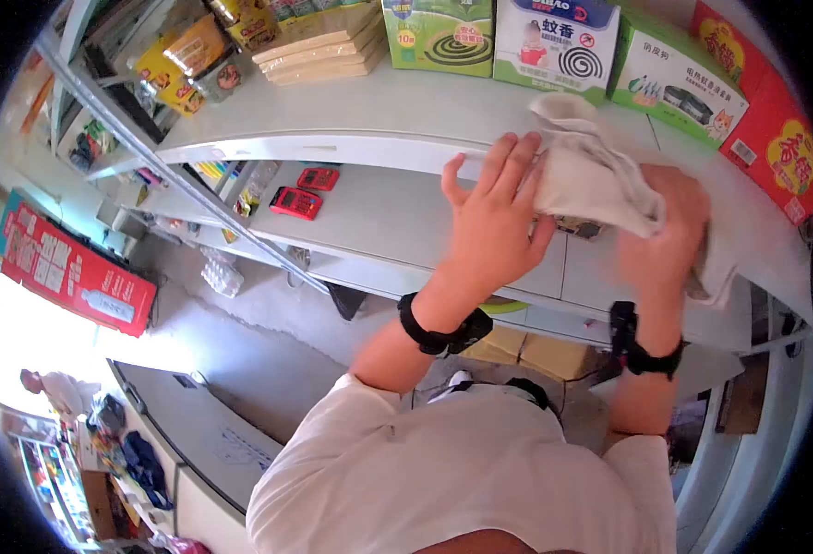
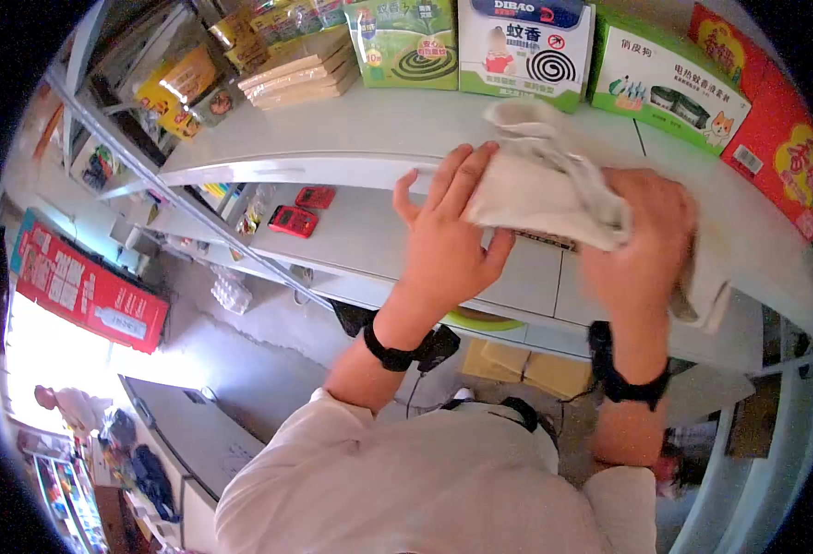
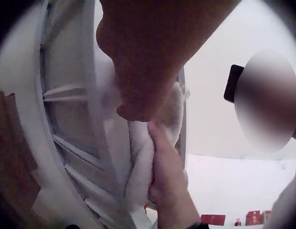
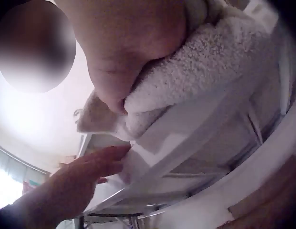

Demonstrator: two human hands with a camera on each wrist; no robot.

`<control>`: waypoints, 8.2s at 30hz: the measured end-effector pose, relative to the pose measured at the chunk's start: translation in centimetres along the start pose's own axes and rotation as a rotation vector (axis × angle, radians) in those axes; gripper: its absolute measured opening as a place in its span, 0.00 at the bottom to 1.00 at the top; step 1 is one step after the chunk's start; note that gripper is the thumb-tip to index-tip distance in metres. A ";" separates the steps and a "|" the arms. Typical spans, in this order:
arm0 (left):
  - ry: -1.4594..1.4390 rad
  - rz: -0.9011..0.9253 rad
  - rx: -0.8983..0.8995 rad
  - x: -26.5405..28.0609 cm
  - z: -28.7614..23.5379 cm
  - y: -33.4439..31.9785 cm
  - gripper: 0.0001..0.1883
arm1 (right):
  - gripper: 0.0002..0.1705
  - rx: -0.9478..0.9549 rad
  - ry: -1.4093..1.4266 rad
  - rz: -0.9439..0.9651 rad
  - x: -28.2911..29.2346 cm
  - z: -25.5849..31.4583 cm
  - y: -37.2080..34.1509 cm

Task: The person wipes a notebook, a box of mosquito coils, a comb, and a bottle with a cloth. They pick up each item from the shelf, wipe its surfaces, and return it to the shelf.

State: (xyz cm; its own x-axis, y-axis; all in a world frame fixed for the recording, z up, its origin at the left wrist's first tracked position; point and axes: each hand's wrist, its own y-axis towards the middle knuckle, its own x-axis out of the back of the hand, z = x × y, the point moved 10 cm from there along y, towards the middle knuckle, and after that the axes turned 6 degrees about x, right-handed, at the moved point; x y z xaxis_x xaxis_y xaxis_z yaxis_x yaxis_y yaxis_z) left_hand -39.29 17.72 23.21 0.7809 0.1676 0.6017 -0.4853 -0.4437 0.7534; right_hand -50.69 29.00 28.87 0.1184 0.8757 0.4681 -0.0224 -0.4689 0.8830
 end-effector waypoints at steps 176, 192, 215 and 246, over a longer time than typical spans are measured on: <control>-1.642 1.006 0.908 -4.1 3.3 -24.5 0.33 | 0.29 -0.144 0.638 0.126 -0.8 15.2 -17.3; -1.747 1.115 0.904 -4.9 0.7 -24.3 0.29 | 0.31 -0.312 0.391 -0.092 3.0 13.1 -17.7; -1.621 0.250 1.136 13.7 36.3 -27.0 0.36 | 0.61 -0.396 1.298 0.567 -25.1 43.3 -11.5; -2.090 0.753 1.304 -0.3 17.2 -24.6 0.33 | 0.33 -0.177 0.538 0.211 -9.1 26.3 -12.6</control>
State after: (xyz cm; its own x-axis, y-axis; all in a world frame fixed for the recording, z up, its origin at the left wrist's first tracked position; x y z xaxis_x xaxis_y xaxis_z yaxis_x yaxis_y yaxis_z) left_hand -20.79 13.48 -0.08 0.2794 -0.4188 -0.8640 -0.9587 -0.1709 -0.2272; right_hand -25.34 23.89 12.51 -0.4245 0.7229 0.5452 -0.1614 -0.6529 0.7400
